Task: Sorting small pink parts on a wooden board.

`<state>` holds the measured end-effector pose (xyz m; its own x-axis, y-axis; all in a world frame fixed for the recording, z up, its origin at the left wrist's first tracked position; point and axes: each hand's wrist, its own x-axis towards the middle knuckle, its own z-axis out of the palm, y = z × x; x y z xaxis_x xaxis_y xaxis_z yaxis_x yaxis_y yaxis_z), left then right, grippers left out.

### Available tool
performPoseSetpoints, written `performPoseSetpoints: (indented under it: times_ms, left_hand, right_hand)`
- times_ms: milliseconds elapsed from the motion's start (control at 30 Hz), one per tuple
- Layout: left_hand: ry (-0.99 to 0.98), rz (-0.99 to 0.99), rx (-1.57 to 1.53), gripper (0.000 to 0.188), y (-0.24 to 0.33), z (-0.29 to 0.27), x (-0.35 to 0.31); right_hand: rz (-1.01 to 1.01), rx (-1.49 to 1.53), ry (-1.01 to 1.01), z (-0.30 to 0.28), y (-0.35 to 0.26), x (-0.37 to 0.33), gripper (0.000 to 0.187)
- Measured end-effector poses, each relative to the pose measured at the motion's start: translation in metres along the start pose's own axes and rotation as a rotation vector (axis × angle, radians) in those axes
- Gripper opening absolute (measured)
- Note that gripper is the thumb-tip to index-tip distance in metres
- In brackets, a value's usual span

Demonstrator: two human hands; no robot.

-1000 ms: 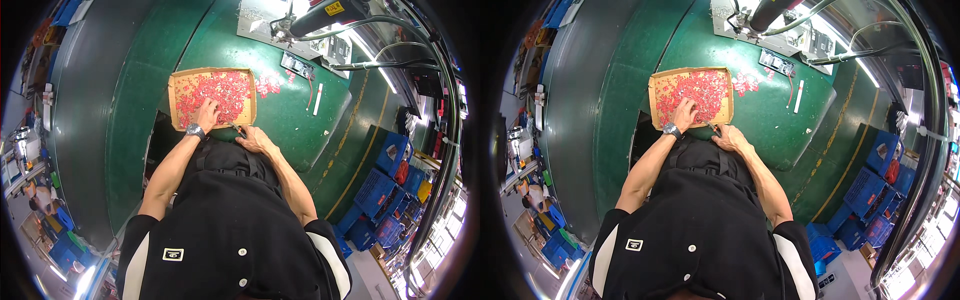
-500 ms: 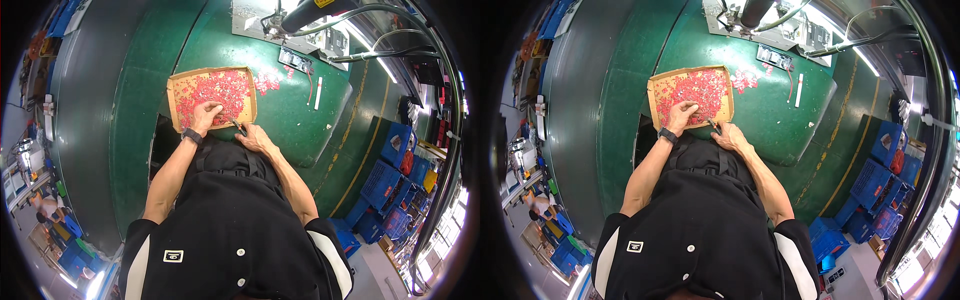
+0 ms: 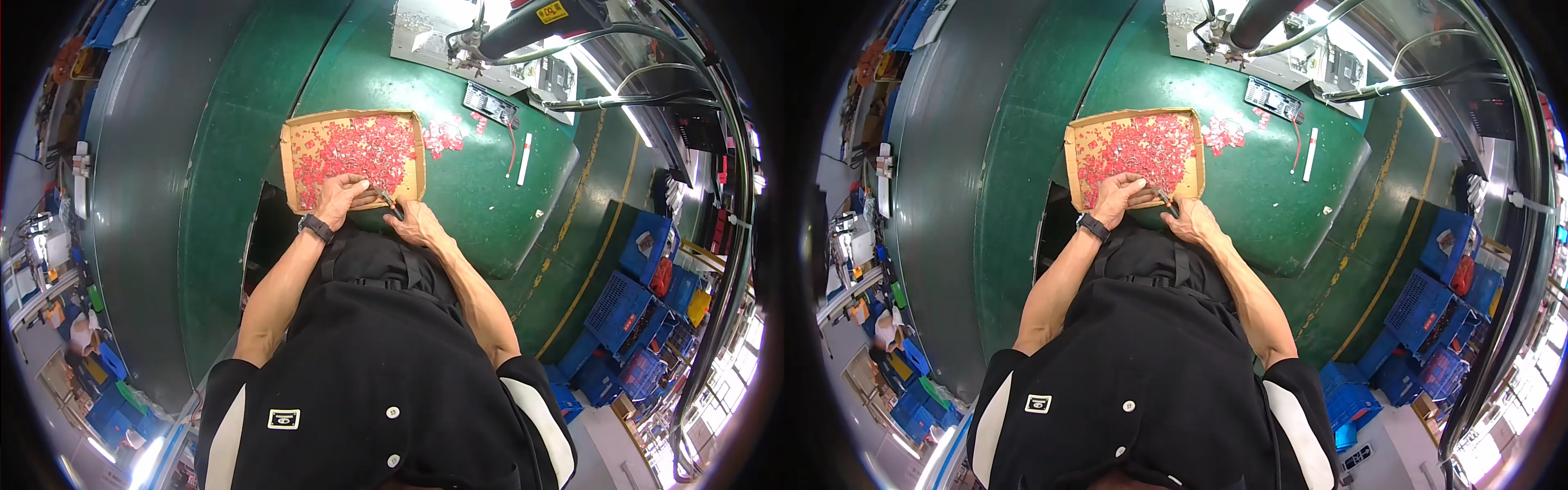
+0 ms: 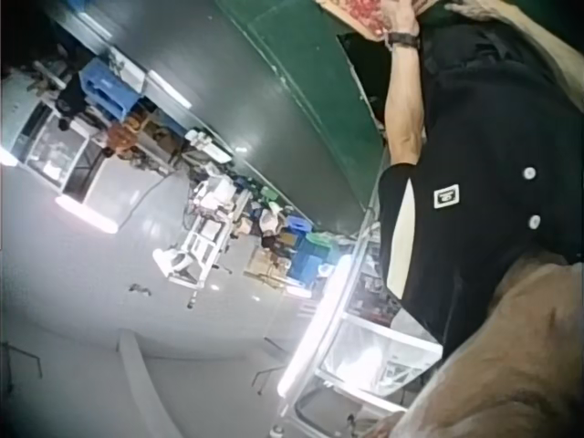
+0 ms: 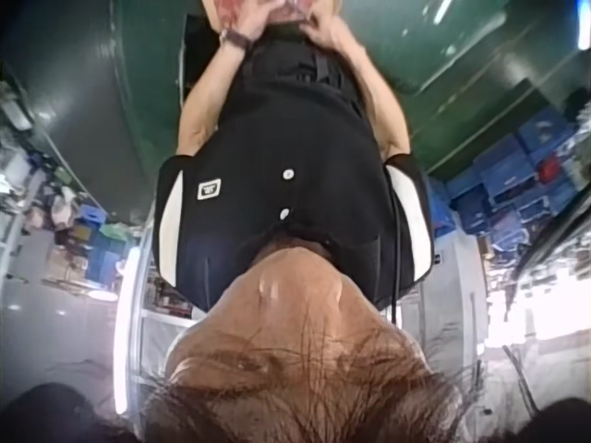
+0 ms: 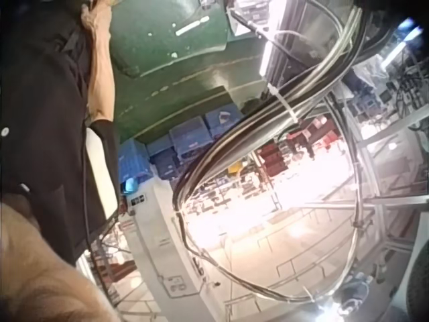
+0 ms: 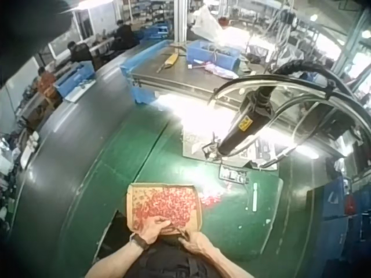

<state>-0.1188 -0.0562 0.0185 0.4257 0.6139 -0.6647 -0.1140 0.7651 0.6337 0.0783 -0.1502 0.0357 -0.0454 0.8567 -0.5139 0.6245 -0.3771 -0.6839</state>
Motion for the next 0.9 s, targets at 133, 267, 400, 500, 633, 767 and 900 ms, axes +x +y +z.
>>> performPoseSetpoints:
  times_ms: [133,267,400,500,633,767,900]
  left_hand:
    - [-0.003,0.024,0.002,0.02,-0.003,-0.001,0.0]
    - [-0.01,0.026,-0.013,0.02,-0.005,-0.002,-0.001]
    - [0.001,0.028,-0.022,0.019,-0.008,-0.002,0.0]
    - [0.064,0.112,0.15,0.019,-0.011,0.003,-0.002]
    - [0.166,0.167,0.311,0.017,-0.016,0.009,0.003]
    - [0.302,0.286,0.668,0.013,-0.006,0.026,0.001]
    - [0.385,0.34,0.509,0.014,-0.01,-0.012,0.017]
  right_hand:
    - [0.014,-0.016,-0.035,-0.003,-0.004,-0.002,0.039]
    - [0.006,-0.03,-0.024,-0.003,-0.004,-0.004,0.037]
    - [0.003,-0.04,-0.052,-0.004,-0.004,-0.003,0.037]
    - [0.008,-0.094,-0.043,-0.004,-0.007,-0.006,0.034]
    - [0.041,-0.19,0.041,0.003,-0.017,-0.005,0.034]
    - [0.132,-0.284,0.096,0.007,-0.012,0.007,0.036]
    - [0.139,-0.231,0.033,0.002,-0.015,0.01,0.041]
